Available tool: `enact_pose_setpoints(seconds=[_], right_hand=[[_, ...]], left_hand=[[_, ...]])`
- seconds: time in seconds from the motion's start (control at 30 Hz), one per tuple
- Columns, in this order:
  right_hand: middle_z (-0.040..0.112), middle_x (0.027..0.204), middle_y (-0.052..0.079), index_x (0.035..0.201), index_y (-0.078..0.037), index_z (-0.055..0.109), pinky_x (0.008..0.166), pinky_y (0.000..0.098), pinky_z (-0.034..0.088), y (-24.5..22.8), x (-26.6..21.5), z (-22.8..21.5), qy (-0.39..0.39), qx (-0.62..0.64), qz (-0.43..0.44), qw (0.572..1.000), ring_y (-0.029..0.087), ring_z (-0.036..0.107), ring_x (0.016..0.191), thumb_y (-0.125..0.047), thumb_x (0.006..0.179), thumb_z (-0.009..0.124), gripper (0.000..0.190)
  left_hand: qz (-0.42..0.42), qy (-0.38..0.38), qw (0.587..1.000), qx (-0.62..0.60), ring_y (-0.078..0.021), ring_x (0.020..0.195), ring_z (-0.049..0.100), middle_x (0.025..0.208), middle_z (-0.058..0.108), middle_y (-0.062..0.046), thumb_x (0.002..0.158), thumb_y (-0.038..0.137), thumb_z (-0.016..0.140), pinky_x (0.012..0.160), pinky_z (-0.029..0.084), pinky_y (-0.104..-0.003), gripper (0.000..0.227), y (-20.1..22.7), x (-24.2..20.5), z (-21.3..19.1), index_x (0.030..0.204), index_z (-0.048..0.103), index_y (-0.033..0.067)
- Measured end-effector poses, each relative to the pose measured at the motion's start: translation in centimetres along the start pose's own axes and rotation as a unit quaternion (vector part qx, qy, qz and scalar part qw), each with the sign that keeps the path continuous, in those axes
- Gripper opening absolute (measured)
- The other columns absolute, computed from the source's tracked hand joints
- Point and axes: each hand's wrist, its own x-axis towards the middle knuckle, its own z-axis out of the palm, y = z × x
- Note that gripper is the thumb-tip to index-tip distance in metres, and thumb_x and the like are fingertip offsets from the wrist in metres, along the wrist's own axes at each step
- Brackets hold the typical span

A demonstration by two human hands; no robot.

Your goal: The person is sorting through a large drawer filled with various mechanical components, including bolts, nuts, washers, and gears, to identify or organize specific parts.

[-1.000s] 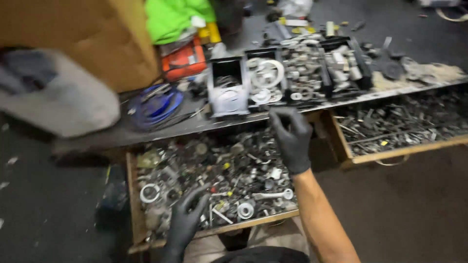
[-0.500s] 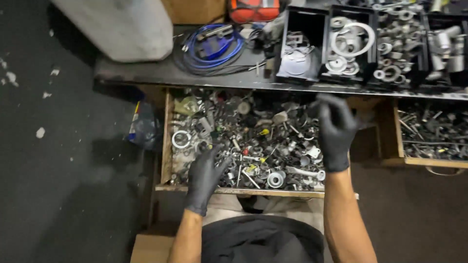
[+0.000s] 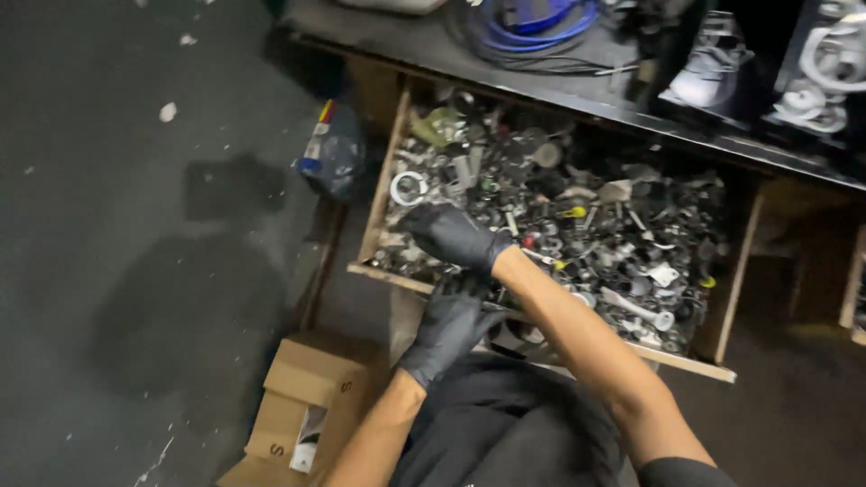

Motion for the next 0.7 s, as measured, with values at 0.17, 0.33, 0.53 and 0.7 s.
enact_pose_setpoints(seconds=[0.17, 0.33, 0.53, 0.7], right_hand=[[0.070, 0.107, 0.000, 0.099, -0.021, 0.072, 0.099, 0.0476, 0.048, 3.2, -2.5, 4.9, -0.080, -0.228, -0.140, 0.960, 0.028, 0.061, 0.107, -0.027, 0.087, 0.066, 0.014], [0.070, 0.114, 0.003, 0.094, -0.018, 0.075, 0.103, 0.0514, 0.044, 1.0, -5.3, 1.7, -0.131, -0.266, -0.062, 0.953, 0.031, 0.059, 0.116, -0.030, 0.084, 0.068, 0.017], [0.067, 0.124, 0.004, 0.091, -0.022, 0.077, 0.094, 0.0495, 0.045, -2.8, -5.4, -2.0, -0.119, -0.301, 0.042, 0.945, 0.029, 0.059, 0.119, -0.040, 0.079, 0.069, 0.022], [0.068, 0.110, 0.002, 0.088, -0.024, 0.075, 0.091, 0.0483, 0.045, -3.0, -7.9, -3.5, -0.104, -0.303, 0.097, 0.942, 0.028, 0.060, 0.116, -0.045, 0.086, 0.066, 0.023]], left_hand=[[-0.049, 0.021, 0.999, -0.006, -0.0230, 0.107, 0.067, 0.110, 0.069, 0.002, 0.093, 0.045, 0.057, 0.091, 0.053, -0.045, 0.034, -3.9, -2.1, -5.4, 0.120, 0.068, 0.0261], [-0.081, 0.105, 0.968, 0.212, -0.0171, 0.061, 0.063, 0.069, 0.060, 0.004, 0.101, 0.030, 0.051, 0.050, 0.050, -0.035, 0.023, -11.5, 0.8, 0.0, 0.081, 0.063, 0.0260], [-0.158, 0.106, 0.971, 0.142, -0.0160, 0.057, 0.067, 0.060, 0.056, 0.002, 0.104, 0.027, 0.052, 0.042, 0.053, -0.033, 0.029, -14.3, 5.3, 1.8, 0.081, 0.066, 0.0171], [-0.190, 0.053, 0.980, 0.012, -0.0264, 0.082, 0.069, 0.076, 0.065, -0.005, 0.102, 0.018, 0.054, 0.063, 0.059, -0.038, 0.020, -12.9, 7.3, 1.0, 0.094, 0.068, 0.0080]])
